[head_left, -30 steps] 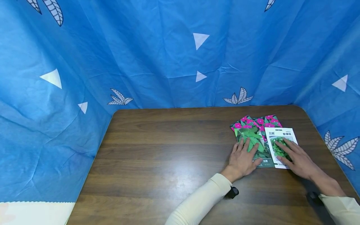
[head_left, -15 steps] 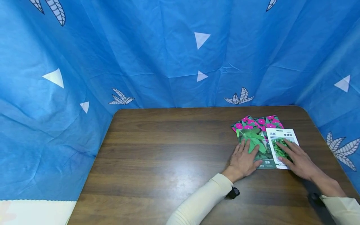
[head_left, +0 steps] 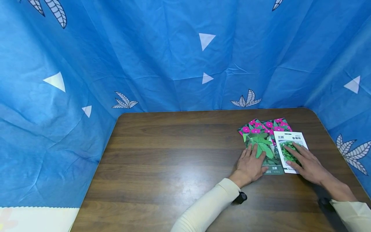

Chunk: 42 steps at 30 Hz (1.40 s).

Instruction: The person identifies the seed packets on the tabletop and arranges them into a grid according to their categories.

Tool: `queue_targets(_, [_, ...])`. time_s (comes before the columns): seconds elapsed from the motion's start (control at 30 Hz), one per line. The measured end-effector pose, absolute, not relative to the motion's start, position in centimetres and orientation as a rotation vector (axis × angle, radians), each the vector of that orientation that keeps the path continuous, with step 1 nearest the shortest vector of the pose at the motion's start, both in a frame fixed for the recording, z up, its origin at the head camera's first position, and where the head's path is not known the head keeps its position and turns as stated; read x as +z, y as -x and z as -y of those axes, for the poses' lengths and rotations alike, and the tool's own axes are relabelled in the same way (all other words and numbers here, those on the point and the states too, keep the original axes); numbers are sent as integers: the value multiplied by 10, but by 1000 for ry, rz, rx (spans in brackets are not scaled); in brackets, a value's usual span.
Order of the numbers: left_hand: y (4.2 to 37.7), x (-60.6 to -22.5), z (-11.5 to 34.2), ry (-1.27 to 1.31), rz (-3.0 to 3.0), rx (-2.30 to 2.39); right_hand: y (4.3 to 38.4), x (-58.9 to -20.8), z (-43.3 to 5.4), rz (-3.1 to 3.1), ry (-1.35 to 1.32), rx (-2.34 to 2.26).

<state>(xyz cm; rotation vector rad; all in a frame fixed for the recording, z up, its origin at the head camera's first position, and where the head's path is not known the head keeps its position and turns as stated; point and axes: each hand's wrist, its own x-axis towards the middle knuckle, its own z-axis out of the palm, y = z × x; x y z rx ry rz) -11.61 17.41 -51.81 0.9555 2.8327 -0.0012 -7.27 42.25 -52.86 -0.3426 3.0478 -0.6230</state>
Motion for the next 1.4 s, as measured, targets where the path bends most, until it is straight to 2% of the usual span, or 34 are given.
queue_targets(0.63, [115,-511,-161,-963,-2816,-44,76,-525,-423,-3034,335,-618])
queue_targets(1.4, [96,-512,-130,-1009,-2829,-158,69,-529,-422,-3043,361,-653])
